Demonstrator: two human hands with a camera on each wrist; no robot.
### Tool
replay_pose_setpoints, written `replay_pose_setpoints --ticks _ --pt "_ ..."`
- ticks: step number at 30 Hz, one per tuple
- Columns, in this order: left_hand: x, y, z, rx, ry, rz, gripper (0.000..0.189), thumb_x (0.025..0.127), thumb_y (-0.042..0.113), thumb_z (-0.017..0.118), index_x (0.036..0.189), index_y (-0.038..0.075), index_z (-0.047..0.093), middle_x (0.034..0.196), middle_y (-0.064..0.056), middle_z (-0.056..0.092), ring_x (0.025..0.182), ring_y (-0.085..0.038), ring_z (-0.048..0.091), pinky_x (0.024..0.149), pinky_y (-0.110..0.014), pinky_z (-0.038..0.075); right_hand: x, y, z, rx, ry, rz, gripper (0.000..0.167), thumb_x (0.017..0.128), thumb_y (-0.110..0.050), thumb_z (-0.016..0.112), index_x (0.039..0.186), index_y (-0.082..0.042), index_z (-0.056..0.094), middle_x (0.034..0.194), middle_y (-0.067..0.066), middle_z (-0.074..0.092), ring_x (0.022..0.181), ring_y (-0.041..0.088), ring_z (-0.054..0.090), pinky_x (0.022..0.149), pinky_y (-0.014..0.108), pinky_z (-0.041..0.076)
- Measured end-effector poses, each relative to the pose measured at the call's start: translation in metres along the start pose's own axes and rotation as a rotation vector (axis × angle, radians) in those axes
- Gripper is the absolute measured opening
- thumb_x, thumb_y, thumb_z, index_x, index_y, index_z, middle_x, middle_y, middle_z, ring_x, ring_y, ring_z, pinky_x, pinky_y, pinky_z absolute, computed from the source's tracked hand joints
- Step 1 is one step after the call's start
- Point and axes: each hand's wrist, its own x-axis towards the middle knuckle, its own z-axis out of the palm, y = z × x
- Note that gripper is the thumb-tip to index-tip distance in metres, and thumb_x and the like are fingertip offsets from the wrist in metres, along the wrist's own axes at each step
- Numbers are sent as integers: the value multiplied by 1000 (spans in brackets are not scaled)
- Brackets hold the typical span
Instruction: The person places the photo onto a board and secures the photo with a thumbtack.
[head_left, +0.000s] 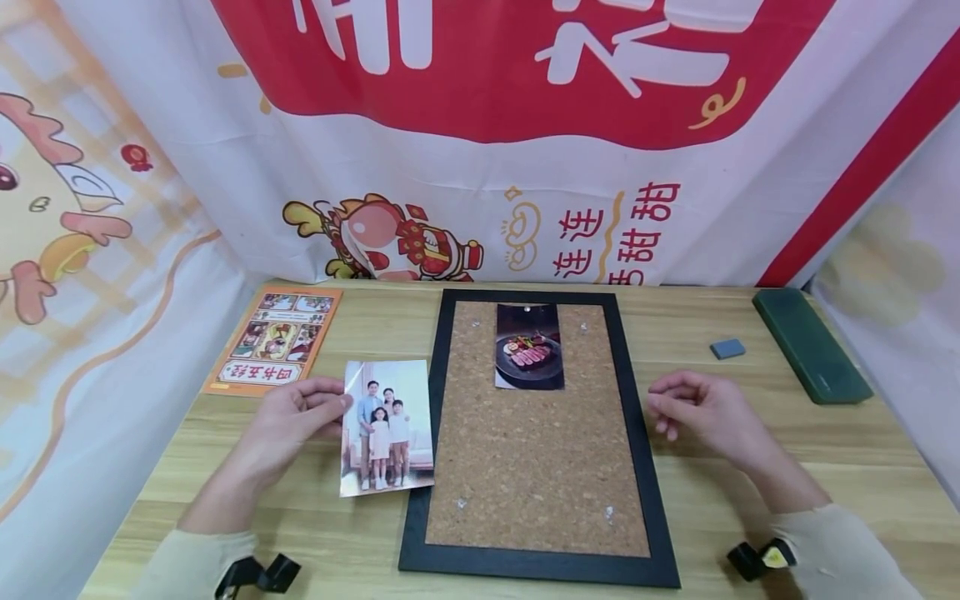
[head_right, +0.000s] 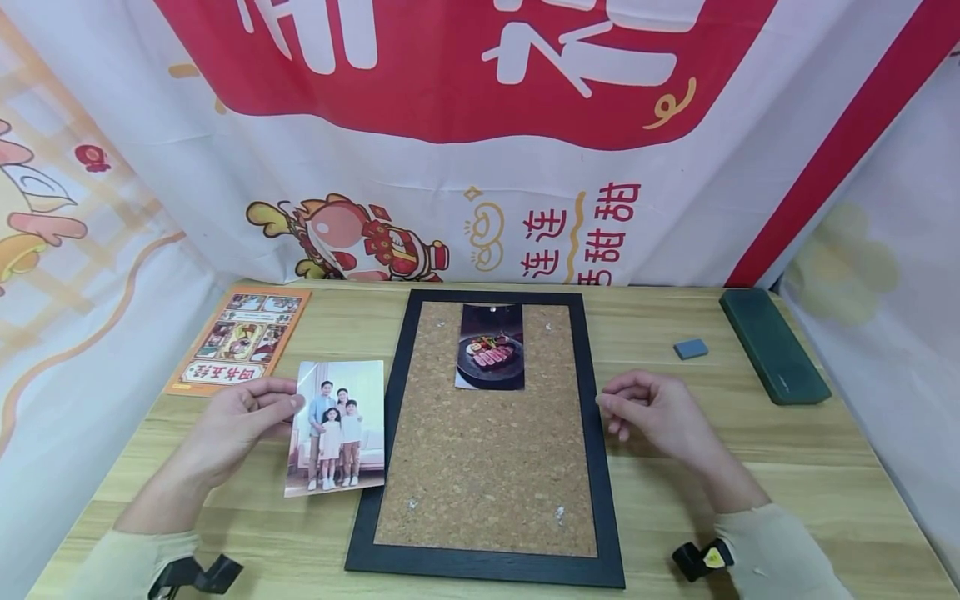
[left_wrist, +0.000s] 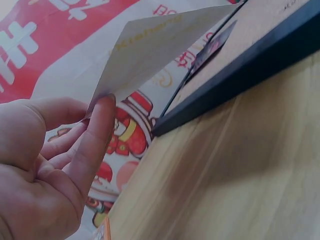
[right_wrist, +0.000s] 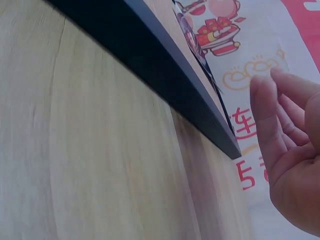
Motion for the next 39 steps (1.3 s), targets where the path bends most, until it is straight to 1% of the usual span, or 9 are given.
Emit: replay_pose_setpoints --ticks 5,7,10,14,18,22,27,34,39 --pt "3 8 13 -11 -16 -8 47 105 14 69 143 -10 54 117 -16 78 92 -17 79 86 -33 68 3 -4 9 13 1 9 29 104 -25 74 112 3 70 85 13 74 66 20 71 59 34 64" --pt "5 9 21 -27 -38 -20 46 105 13 69 142 -10 55 118 -18 77 92 -19 79 86 -33 68 5 -5 13 7 -3 1 29 103 -26 75 109 2 71 81 12 73 63 19 69 57 33 63" --pt "9 9 36 -50 -71 -37 45 104 12 69 141 -10 56 118 -19 76 91 -20 78 85 -33 68 8 -8 19 13 -18 -19 27 104 -24 75 107 3 72 79 16 72 60 18 68 54 33 62" --pt "15 9 52 -77 -118 -40 45 104 9 69 141 -11 55 117 -21 76 91 -21 77 83 -32 68 12 -11 26 19 -47 -28 27 106 -23 72 109 4 73 84 19 73 61 19 69 55 33 62" --pt "20 10 66 -91 -149 -44 43 104 7 68 141 -11 56 117 -21 77 91 -20 77 82 -33 68 15 -17 30 23 -75 -12 27 108 -23 69 116 2 73 91 17 76 67 21 71 61 33 64" --pt "26 13 81 -95 -172 -42 37 104 7 67 136 -10 59 113 -20 78 89 -20 77 81 -34 69 18 -23 34 46 -120 -22 25 108 -17 67 120 4 72 96 17 77 71 20 72 63 32 65" --pt "30 19 99 -93 -221 -39 30 105 5 64 131 -11 61 108 -21 78 87 -20 77 80 -36 69 20 -29 39 68 -168 -58 23 109 -13 65 120 6 70 98 20 76 73 19 72 64 33 66" --pt "35 28 121 -86 -291 -39 26 106 4 64 128 -11 61 111 -23 79 81 -21 79 78 -37 69 24 -34 47 62 -184 -93 20 108 -11 65 119 6 70 99 21 76 75 21 73 65 35 67" --pt "39 32 133 -98 -331 -43 25 105 3 64 126 -11 62 110 -24 80 78 -18 79 77 -36 69 29 -39 57 56 -194 -105 20 108 -10 66 118 6 70 98 20 78 74 22 74 62 34 66"
